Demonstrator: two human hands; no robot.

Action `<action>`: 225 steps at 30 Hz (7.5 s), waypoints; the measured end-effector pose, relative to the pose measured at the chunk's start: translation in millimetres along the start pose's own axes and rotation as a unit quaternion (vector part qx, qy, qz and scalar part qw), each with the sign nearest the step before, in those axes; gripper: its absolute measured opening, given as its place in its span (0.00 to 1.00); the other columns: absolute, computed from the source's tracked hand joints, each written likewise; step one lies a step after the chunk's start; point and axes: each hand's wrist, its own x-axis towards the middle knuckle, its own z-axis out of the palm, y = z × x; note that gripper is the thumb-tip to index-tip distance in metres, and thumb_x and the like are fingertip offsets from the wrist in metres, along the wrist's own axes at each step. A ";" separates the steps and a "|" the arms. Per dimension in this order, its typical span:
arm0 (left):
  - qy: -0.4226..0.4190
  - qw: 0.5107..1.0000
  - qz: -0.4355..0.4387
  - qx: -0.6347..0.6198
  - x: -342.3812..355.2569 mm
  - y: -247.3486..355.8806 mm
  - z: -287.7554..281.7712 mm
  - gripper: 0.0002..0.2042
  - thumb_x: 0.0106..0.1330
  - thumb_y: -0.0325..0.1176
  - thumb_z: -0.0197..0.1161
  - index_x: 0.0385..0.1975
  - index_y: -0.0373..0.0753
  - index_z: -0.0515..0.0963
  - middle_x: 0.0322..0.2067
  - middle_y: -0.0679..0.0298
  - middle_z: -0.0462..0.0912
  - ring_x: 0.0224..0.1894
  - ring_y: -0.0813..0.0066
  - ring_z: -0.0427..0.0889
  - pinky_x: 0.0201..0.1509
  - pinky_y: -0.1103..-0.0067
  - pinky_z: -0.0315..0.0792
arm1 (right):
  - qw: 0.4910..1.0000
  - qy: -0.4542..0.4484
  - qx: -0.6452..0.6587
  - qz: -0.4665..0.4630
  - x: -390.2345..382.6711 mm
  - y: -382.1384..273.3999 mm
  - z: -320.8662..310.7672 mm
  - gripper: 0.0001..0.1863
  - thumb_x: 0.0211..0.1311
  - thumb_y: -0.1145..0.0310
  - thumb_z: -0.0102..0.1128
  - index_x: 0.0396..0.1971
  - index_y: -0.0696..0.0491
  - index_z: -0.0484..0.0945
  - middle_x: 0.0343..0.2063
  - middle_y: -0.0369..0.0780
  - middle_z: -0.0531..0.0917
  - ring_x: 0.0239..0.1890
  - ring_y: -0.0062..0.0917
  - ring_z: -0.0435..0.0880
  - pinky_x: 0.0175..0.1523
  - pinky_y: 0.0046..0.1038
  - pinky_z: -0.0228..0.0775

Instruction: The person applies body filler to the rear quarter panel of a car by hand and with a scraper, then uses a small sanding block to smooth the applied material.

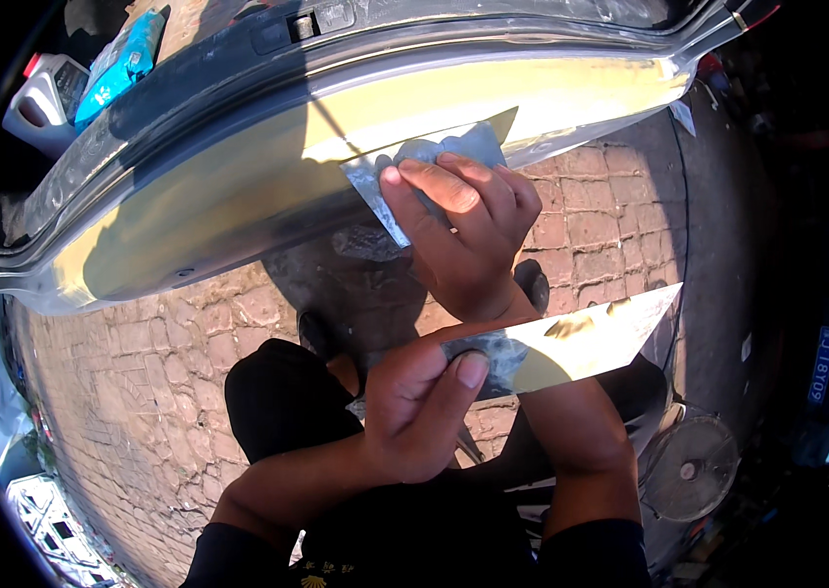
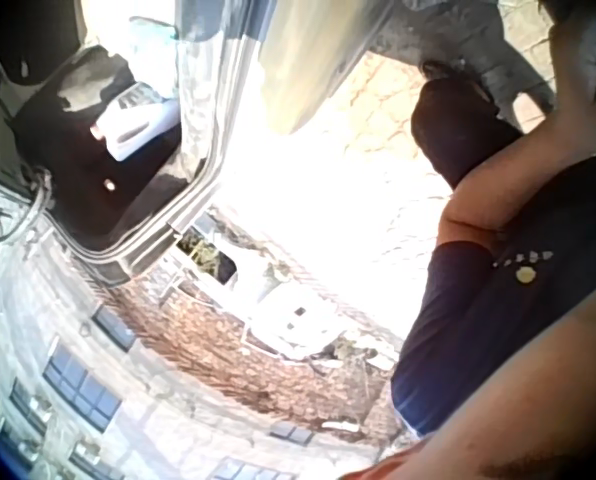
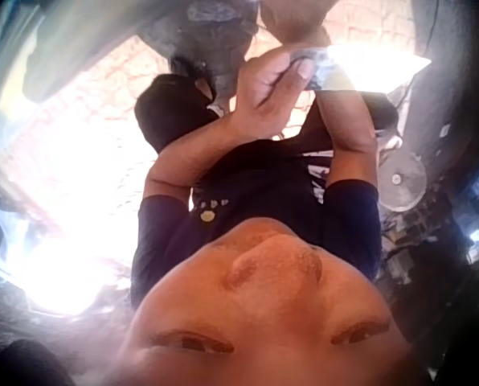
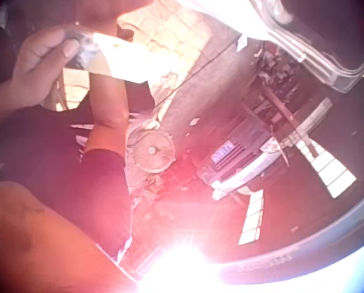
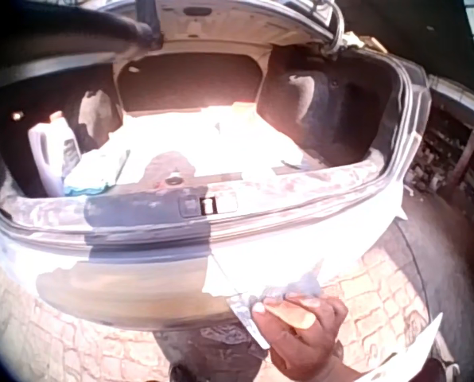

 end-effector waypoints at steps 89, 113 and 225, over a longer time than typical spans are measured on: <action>0.001 0.996 0.092 0.019 -34.1 28.2 -24.6 0.16 0.82 0.29 0.52 0.63 0.30 0.77 0.36 0.56 0.87 0.30 0.77 0.82 0.38 0.79 0.75 | 0.996 -0.032 0.086 -0.026 26.7 -36.7 -11.5 0.21 0.58 0.79 0.65 0.52 0.49 0.90 0.46 0.35 0.87 0.52 0.34 0.84 0.59 0.36 0.67; 0.002 0.994 0.105 -0.011 -54.4 41.5 -42.4 0.16 0.82 0.28 0.53 0.64 0.30 0.77 0.33 0.58 0.87 0.28 0.80 0.82 0.36 0.80 0.75 | 0.999 -0.033 -0.001 -0.017 26.6 -72.1 -2.2 0.20 0.57 0.75 0.68 0.51 0.49 0.90 0.47 0.35 0.88 0.50 0.31 0.85 0.61 0.37 0.61; -0.027 0.997 -0.040 0.063 27.0 -38.9 31.0 0.18 0.83 0.29 0.50 0.64 0.27 0.77 0.55 0.50 0.89 0.55 0.71 0.88 0.62 0.76 0.78 | 0.997 -0.057 0.043 -0.005 -12.4 166.2 -54.9 0.28 0.54 0.78 0.70 0.57 0.43 0.88 0.48 0.34 0.87 0.50 0.33 0.83 0.58 0.38 0.69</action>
